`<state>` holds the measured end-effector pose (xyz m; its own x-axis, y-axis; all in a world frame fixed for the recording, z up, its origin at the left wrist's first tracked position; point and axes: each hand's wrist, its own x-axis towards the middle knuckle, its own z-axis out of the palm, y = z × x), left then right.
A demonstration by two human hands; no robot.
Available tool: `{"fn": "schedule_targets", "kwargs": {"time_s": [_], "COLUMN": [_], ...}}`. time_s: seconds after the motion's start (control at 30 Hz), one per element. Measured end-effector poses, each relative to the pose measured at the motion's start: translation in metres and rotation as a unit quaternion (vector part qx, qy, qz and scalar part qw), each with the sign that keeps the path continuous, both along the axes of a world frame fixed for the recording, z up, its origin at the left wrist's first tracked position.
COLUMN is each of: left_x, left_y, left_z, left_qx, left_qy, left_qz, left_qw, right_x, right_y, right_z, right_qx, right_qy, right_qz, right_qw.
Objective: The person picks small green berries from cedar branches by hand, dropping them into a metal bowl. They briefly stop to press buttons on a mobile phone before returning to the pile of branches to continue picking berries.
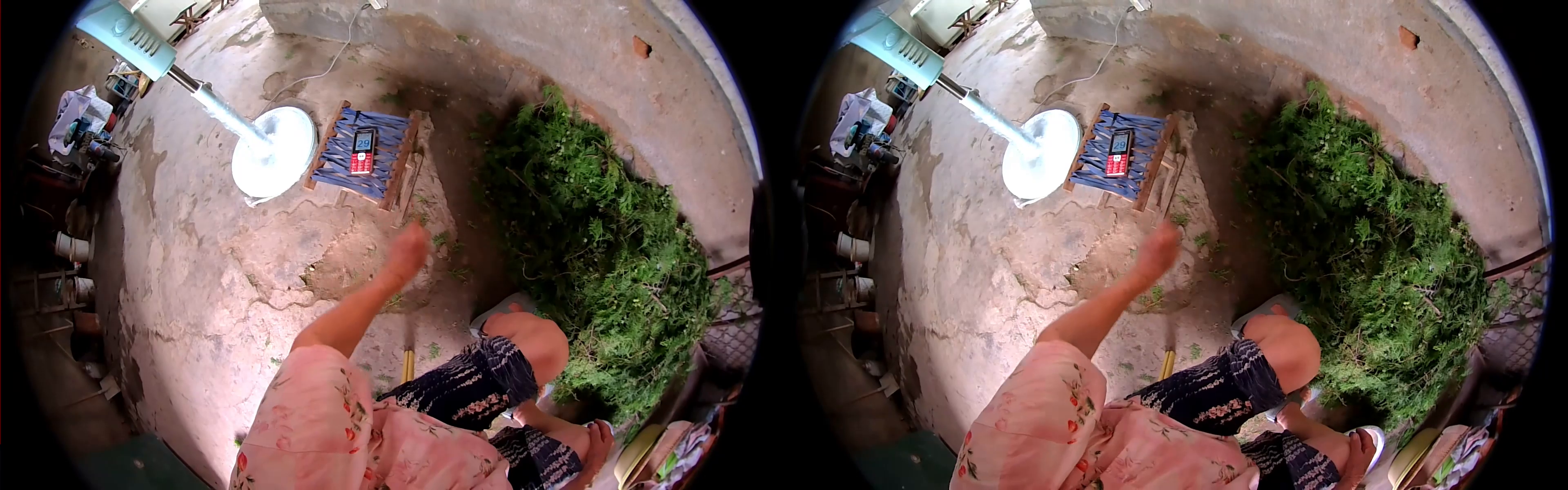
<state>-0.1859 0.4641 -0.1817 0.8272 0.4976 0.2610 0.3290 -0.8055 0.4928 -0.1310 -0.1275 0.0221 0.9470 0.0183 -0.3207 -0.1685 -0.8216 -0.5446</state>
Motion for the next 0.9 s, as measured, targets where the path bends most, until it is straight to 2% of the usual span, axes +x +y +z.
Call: {"fn": "schedule_targets", "kwargs": {"time_s": [0.03,0.07,0.1,0.13,0.17,0.2,0.27,0.3,0.37,0.47,0.5,0.57,0.6,0.67,0.73,0.77,0.83,0.87,0.9], "left_x": [-0.016,-0.025,-0.040,-0.052,-0.062,-0.074,-0.108,-0.109,-0.117,-0.132,-0.136,-0.139,-0.142,-0.150,-0.150,-0.147,-0.136,-0.129,-0.107], "left_y": [-0.028,-0.059,-0.087,-0.115,-0.136,-0.156,-0.192,-0.192,-0.189,-0.178,-0.174,-0.168,-0.168,-0.169,-0.171,-0.172,-0.179,-0.179,-0.170], "left_z": [-0.008,-0.005,-0.032,-0.031,-0.022,-0.024,-0.072,-0.067,-0.054,-0.035,-0.033,-0.037,-0.044,-0.072,-0.099,-0.121,-0.181,-0.223,-0.138], "left_qx": [-0.122,-0.202,-0.244,-0.294,-0.340,-0.436,-0.558,-0.557,-0.450,-0.270,-0.269,-0.208,-0.205,-0.355,-0.506,-0.610,-0.817,-0.869,-0.783], "left_qy": [-0.065,0.148,0.158,0.204,0.246,0.255,0.197,0.196,0.285,0.409,0.410,0.481,0.480,0.365,0.286,0.239,0.114,0.065,0.003], "left_qz": [-0.058,-0.072,-0.146,-0.226,-0.308,-0.354,-0.439,-0.439,-0.428,-0.390,-0.389,-0.358,-0.358,-0.400,-0.381,-0.337,-0.212,-0.160,-0.220], "left_qw": [0.989,0.965,0.945,0.906,0.854,0.787,0.677,0.678,0.730,0.780,0.780,0.773,0.774,0.762,0.719,0.676,0.524,0.465,0.582], "right_x": [0.000,0.000,0.000,-0.001,-0.002,-0.002,-0.003,-0.003,-0.007,-0.011,-0.012,-0.012,-0.012,-0.016,-0.021,-0.023,-0.027,-0.029,-0.031], "right_y": [-0.001,-0.001,-0.002,-0.003,-0.004,-0.005,-0.016,-0.017,-0.016,-0.016,-0.018,-0.030,-0.035,-0.032,-0.025,-0.021,-0.016,-0.017,-0.018], "right_z": [0.000,0.000,0.000,0.000,-0.002,-0.003,-0.009,-0.010,-0.007,-0.005,-0.005,-0.012,-0.014,-0.008,0.001,0.007,0.013,0.013,0.015], "right_qx": [0.001,0.004,0.007,0.007,0.010,0.012,0.019,0.026,0.021,0.012,0.006,0.011,0.014,0.015,0.016,0.008,0.001,-0.027,-0.055], "right_qy": [-0.001,-0.002,-0.004,-0.004,-0.006,-0.007,-0.011,-0.015,-0.024,-0.034,-0.035,-0.038,-0.041,-0.044,-0.047,-0.044,-0.043,-0.051,-0.058], "right_qz": [0.000,0.007,0.013,0.014,0.011,0.007,0.008,0.008,0.002,-0.003,-0.002,-0.006,-0.010,-0.007,-0.005,0.002,0.004,0.008,0.011], "right_qw": [1.000,1.000,1.000,1.000,1.000,1.000,1.000,1.000,0.999,0.999,0.999,0.999,0.999,0.999,0.999,0.999,0.999,0.998,0.997]}}
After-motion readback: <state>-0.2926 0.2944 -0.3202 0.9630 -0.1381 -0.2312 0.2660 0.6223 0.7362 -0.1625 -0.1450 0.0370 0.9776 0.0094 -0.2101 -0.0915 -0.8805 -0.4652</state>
